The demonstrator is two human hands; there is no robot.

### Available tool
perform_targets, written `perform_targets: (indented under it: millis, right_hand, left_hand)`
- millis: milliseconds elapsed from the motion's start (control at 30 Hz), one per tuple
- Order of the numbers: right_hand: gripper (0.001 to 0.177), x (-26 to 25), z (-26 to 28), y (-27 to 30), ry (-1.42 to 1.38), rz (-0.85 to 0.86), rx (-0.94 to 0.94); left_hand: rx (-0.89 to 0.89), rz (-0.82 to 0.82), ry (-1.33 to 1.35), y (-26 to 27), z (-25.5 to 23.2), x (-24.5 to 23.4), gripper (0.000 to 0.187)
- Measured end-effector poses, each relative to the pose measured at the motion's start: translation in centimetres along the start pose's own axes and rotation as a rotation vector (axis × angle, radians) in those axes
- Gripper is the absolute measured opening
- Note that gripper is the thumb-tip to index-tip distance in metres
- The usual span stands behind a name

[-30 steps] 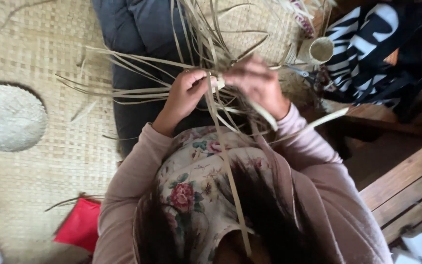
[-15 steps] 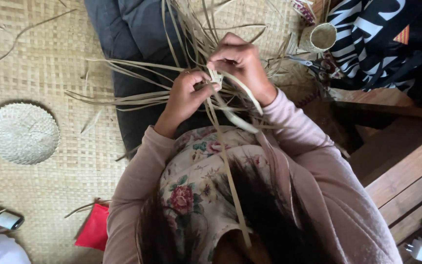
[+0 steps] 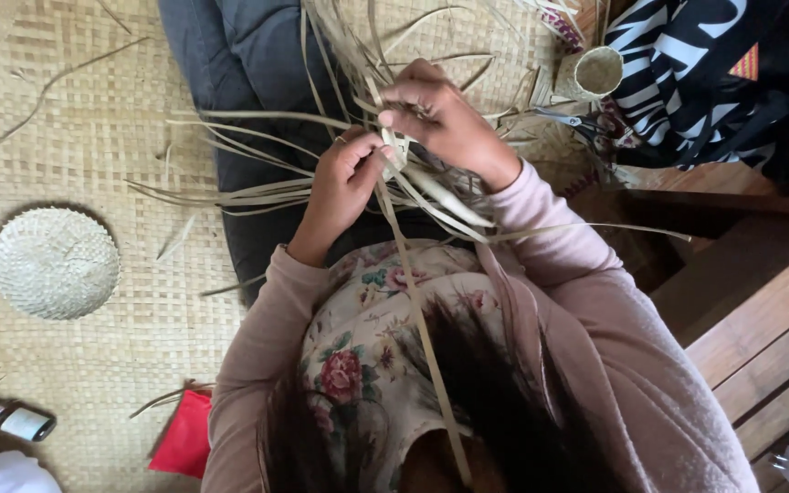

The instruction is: Weaving dried plant fibers to create a structured object

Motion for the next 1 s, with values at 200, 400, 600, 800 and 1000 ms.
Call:
perform_targets:
  millis: [200, 400, 600, 800, 1000]
  right_hand:
    - [0.013, 0.2, 0.2, -0.4, -0.452, -0.038, 0.075]
    - [0.004, 1.2, -1.7, -0.6, -0.499, -0.147, 0.026]
    - [0.004, 1.2, -1.5, -0.1, -0.597, -0.159, 0.056]
    - [0.005, -0.8, -0.6, 2.1, -0.539, -0.027, -0.171]
    - [0.011, -0.2, 0.7, 3.9, -0.255, 0.264, -0.228]
  left_hand:
    - [0.041, 0.006, 0.053, 0.0, 0.8, 0.0, 0.005]
    - [0.011, -0.011, 0.107, -0.2, 1.1, 0.3, 0.022]
    - [-0.008, 0.06, 0.148, -0.4, 1.3, 0.0, 0.015]
    - [0.01, 0.03, 0.171, -0.8, 1.3, -1.1, 0.01]
    - [-0.164, 0.05, 0.442, -0.2, 2.3, -0.6, 0.016]
Point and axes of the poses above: each hand's wrist, its own y-axis away from the middle knuckle, its own x-axis out of the palm, z = x × y, the point moved 2 cm from there along -y, towards the middle knuckle, and after that the axes turned 6 degrees about x, right-handed, at the moved point
